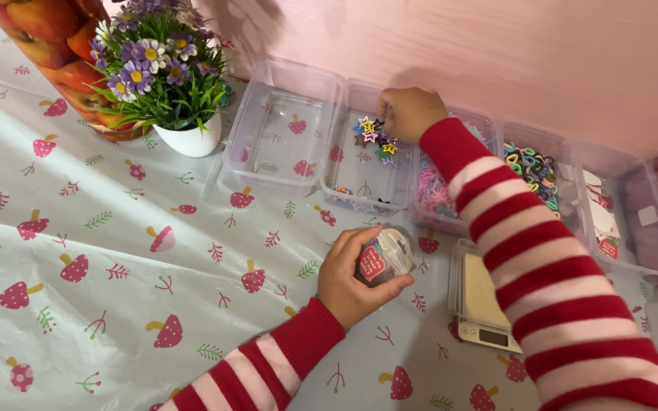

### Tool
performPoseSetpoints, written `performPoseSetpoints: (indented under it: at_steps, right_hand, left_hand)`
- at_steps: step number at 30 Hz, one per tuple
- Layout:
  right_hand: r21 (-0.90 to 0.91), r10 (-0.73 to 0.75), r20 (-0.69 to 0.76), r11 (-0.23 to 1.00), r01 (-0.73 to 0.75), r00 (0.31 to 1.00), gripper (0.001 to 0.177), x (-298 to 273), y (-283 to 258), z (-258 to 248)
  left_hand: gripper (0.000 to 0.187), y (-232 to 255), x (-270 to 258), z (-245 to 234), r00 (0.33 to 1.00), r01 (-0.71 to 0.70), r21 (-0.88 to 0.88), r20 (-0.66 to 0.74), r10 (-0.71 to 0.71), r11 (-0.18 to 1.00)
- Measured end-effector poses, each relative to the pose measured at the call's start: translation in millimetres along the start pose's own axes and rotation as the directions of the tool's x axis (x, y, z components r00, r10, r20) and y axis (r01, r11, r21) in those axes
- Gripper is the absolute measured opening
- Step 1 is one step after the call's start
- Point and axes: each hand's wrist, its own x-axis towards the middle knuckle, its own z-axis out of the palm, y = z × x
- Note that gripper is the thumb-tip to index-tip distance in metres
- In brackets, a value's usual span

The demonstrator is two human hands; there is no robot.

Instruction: The person is sorting and packing various small accessories like beads and charms into small holographic bags, using a digital scale to check weights.

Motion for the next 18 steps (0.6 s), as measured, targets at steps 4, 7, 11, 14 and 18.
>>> performPoseSetpoints:
  at_steps: [4, 7, 11, 14, 18]
  right_hand:
    - [0.314, -0.014, -0.101, 0.948, 0.045, 0.995, 0.022, -38, 4, -2]
    - [0.564, -0.049, -0.147, 0.816, 0.124, 0.988, 0.021, -93, -12, -21]
    - [0.845, -0.033, -0.07, 0.528, 0.077, 0.997, 0.03, -179, -41, -44]
    - [0.892, 0.027, -0.048, 0.451, 0.031, 0.998, 0.038, -225, -46, -27]
    - [0.708, 0.169, -0.089, 0.704, -0.057, 0.982, 0.034, -257, -56, -2]
  left_hand:
    - [0.08, -7, -1, 1, 1.0, 0.01, -0.021, 0.0, -0.01, 1.0]
    - [0.081, -11, -1, 3, 1.0, -0.011, -0.006, -0.009, 0.011, 1.0]
    - [0.08, -13, -1, 3, 0.997, -0.047, 0.018, -0.062, 0.048, 0.999]
    - [0.079, -12, -1, 3, 0.992, -0.096, 0.065, -0.077, 0.1, 0.993]
    - [0.078, -8, -1, 4, 0.986, -0.154, 0.154, -0.039, 0.162, 0.976]
